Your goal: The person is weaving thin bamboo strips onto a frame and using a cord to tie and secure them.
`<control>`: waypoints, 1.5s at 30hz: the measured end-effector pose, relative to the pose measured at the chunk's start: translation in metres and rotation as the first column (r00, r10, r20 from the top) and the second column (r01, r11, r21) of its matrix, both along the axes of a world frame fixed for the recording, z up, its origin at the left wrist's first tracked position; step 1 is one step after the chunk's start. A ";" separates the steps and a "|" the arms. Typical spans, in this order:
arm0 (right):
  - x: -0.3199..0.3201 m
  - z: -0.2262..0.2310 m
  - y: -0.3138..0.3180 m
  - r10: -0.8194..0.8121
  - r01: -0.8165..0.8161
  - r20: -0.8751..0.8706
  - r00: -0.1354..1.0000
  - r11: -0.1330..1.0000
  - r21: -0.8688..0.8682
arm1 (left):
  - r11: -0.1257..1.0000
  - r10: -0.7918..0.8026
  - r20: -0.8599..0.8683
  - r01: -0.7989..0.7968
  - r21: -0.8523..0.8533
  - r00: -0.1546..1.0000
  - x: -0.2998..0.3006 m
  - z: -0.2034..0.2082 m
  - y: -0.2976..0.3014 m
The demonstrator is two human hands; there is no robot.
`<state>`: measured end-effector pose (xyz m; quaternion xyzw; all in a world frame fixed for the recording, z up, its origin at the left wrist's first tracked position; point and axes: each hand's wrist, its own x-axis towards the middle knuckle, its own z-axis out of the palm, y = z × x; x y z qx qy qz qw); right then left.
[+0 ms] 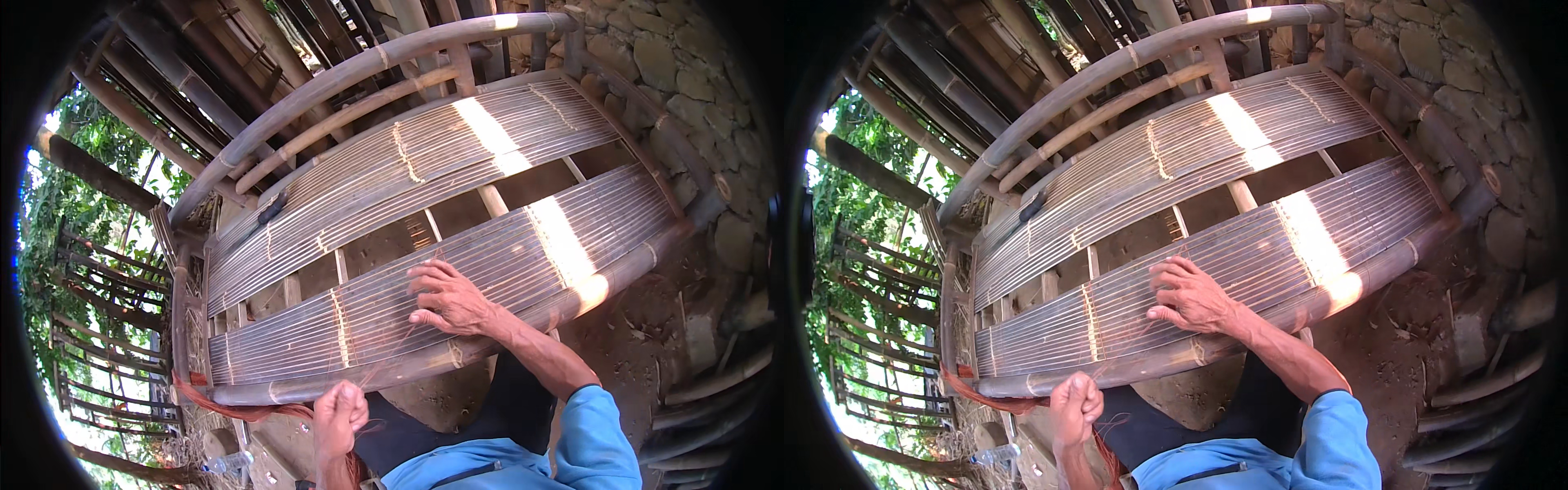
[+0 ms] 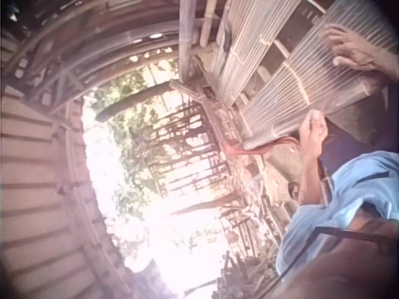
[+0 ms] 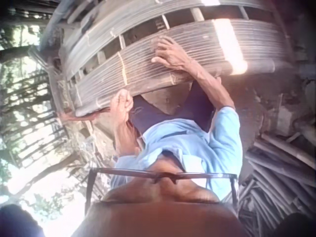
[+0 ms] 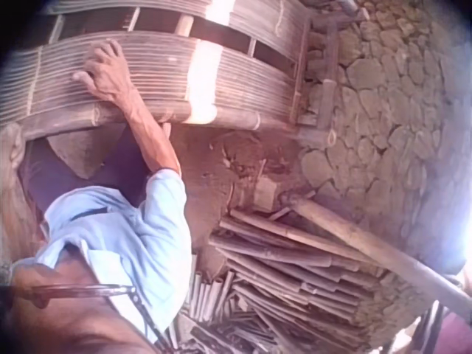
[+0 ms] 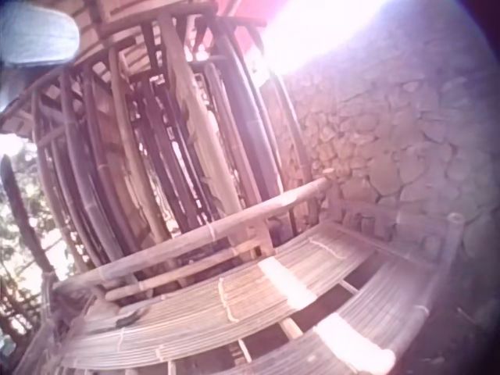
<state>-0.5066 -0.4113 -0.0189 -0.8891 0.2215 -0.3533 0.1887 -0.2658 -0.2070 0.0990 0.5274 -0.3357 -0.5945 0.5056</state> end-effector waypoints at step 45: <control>-0.004 -0.048 -0.180 -0.144 0.632 -0.739 0.658 0.639 0.439 | 0.952 -0.203 0.938 0.280 0.122 0.282 -0.090 -0.140 -0.346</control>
